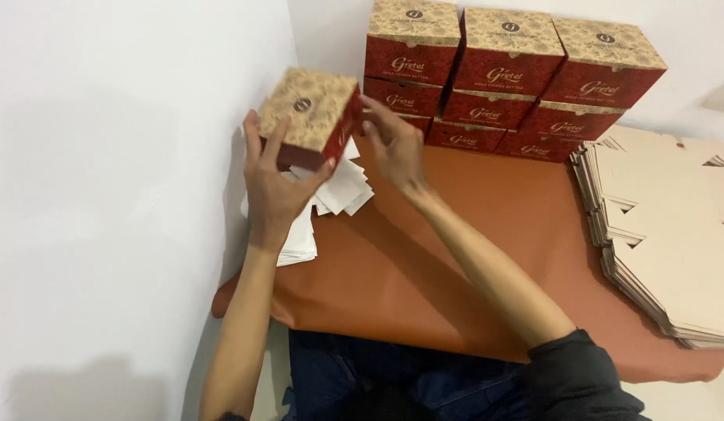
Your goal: A person is shown folding a complex cardboard template into an outer box and then inserting a smaller pre-made box into it to complete the packaging.
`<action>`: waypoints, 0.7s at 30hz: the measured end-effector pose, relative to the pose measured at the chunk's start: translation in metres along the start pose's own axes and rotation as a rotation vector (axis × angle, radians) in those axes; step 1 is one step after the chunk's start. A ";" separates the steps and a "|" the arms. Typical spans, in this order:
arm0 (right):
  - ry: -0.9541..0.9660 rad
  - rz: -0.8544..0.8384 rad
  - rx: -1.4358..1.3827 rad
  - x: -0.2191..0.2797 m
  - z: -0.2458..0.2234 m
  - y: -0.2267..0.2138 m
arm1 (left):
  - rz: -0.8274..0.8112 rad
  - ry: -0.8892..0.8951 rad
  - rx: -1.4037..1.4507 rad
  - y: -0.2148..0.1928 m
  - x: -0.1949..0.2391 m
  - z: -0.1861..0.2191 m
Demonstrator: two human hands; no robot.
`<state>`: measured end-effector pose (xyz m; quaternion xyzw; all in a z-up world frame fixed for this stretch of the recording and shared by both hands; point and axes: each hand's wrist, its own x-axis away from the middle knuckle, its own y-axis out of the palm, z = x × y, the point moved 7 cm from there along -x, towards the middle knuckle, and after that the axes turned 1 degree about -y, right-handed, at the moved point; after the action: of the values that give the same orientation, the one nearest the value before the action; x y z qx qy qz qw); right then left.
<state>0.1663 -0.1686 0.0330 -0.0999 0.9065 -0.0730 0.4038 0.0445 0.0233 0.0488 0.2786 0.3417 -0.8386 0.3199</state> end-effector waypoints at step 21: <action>0.935 -0.183 -0.158 0.002 0.060 0.096 | -0.156 0.077 -0.518 0.145 -0.082 -0.113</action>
<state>0.1981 -0.0792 -0.0280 -0.1661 0.9811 -0.0761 -0.0641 0.2303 0.0552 -0.0218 0.1920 0.5773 -0.7340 0.3017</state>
